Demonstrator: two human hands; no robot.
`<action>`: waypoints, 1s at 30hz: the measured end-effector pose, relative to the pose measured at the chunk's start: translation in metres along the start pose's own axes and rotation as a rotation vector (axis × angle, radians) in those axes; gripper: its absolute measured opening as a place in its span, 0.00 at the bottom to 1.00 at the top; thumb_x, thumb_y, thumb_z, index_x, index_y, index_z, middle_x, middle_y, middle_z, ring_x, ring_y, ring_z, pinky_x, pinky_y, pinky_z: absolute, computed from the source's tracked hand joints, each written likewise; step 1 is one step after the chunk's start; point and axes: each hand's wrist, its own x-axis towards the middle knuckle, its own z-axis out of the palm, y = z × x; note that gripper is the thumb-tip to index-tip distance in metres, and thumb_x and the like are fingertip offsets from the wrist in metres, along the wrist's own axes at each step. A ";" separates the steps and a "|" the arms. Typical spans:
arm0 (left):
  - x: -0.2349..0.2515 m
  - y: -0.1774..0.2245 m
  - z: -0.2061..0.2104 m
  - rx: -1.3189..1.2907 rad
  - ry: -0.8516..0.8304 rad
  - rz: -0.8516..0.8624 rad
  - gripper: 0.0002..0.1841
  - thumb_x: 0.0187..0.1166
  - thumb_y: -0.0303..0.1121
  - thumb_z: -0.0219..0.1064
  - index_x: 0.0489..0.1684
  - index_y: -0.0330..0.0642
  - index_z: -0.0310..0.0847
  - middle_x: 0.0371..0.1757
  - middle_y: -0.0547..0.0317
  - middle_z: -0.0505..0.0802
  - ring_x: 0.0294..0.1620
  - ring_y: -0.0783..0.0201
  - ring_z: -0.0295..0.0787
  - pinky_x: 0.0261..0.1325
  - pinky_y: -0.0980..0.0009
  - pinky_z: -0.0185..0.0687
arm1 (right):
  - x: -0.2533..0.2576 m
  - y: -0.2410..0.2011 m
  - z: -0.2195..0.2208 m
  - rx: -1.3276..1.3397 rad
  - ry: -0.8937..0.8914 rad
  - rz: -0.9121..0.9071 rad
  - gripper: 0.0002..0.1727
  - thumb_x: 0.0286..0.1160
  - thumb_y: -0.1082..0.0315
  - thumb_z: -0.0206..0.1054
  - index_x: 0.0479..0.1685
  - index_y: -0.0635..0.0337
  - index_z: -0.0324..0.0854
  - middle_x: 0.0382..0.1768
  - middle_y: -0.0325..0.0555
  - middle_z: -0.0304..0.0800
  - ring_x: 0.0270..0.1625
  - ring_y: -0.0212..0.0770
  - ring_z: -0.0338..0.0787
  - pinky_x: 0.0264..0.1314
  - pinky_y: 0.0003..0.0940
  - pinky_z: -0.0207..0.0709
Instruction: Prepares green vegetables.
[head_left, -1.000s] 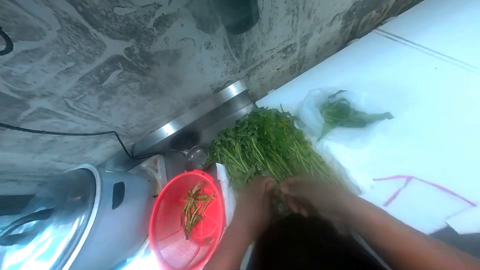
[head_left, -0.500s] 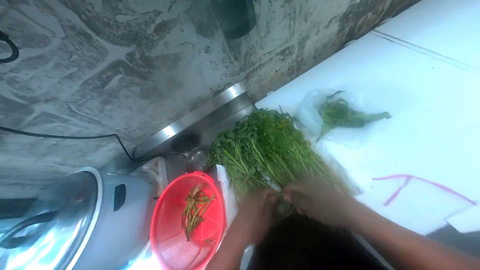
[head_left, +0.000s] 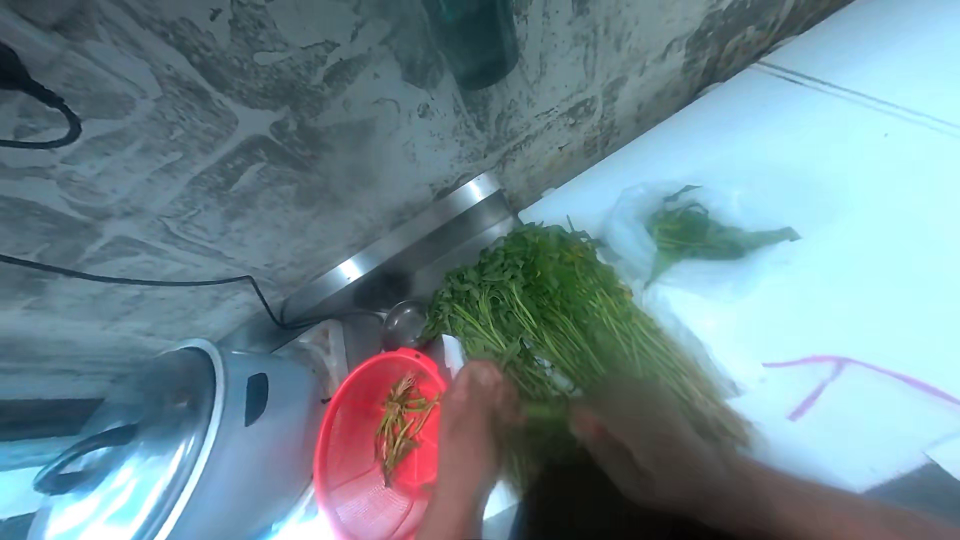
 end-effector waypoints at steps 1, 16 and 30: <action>-0.005 0.002 -0.004 0.127 -0.061 0.057 0.15 0.89 0.47 0.58 0.44 0.45 0.83 0.24 0.68 0.82 0.25 0.71 0.81 0.35 0.69 0.85 | 0.002 0.006 -0.004 0.064 -0.046 0.159 0.20 0.92 0.53 0.51 0.39 0.54 0.83 0.23 0.37 0.82 0.25 0.31 0.83 0.26 0.32 0.79; -0.001 -0.003 -0.028 1.492 -0.082 0.437 0.18 0.84 0.47 0.64 0.55 0.45 0.93 0.38 0.61 0.94 0.32 0.69 0.88 0.39 0.67 0.89 | 0.016 0.033 -0.046 0.349 -0.631 0.887 0.16 0.90 0.54 0.57 0.54 0.52 0.88 0.34 0.39 0.90 0.30 0.33 0.88 0.35 0.32 0.85; -0.004 -0.012 -0.016 1.487 -0.342 0.505 0.15 0.88 0.40 0.58 0.45 0.47 0.92 0.33 0.60 0.91 0.35 0.64 0.89 0.38 0.64 0.88 | 0.016 0.024 -0.029 0.448 -0.684 0.816 0.15 0.87 0.51 0.61 0.52 0.50 0.86 0.32 0.34 0.86 0.30 0.28 0.82 0.35 0.29 0.78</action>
